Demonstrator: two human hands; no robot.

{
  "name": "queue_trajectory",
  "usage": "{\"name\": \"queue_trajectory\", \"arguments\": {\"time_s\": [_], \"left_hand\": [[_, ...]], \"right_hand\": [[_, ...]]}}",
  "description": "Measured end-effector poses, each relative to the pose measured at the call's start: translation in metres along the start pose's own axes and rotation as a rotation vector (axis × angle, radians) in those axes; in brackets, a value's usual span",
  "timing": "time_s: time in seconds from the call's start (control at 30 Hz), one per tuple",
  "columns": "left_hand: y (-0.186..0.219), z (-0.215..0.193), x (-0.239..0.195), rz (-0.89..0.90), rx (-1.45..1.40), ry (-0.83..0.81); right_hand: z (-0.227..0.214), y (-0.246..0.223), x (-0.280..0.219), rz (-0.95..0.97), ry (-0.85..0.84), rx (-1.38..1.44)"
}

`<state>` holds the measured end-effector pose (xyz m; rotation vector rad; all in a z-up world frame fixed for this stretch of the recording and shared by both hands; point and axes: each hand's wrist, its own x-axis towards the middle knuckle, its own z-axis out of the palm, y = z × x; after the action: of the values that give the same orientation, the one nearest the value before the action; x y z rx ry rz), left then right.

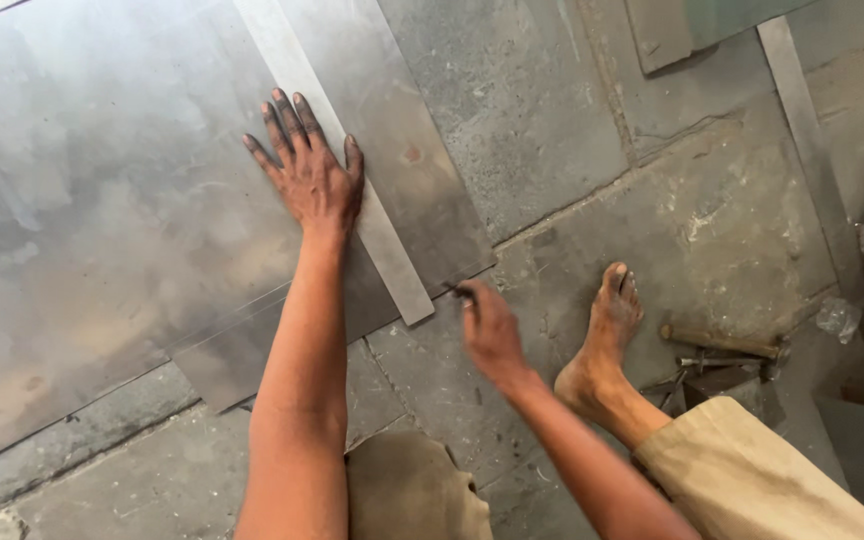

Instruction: The person uses a square ruler and a marker to draw lines on a large metal sheet while working on the floor, assisted by another person who holds the ruler in place.

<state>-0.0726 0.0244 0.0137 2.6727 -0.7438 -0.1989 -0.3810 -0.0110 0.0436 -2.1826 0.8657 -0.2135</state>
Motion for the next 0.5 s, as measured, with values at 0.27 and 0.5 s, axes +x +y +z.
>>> {"name": "queue_trajectory", "arguments": {"time_s": [0.27,0.5], "left_hand": [[-0.007,0.013,0.0,0.037,-0.018,0.069],[-0.008,0.011,0.0,0.044,-0.037,0.118]], "right_hand": [[0.051,-0.033,-0.007,-0.062,0.141,-0.179],[0.054,-0.024,-0.009,-0.092,0.173,-0.18]]}}
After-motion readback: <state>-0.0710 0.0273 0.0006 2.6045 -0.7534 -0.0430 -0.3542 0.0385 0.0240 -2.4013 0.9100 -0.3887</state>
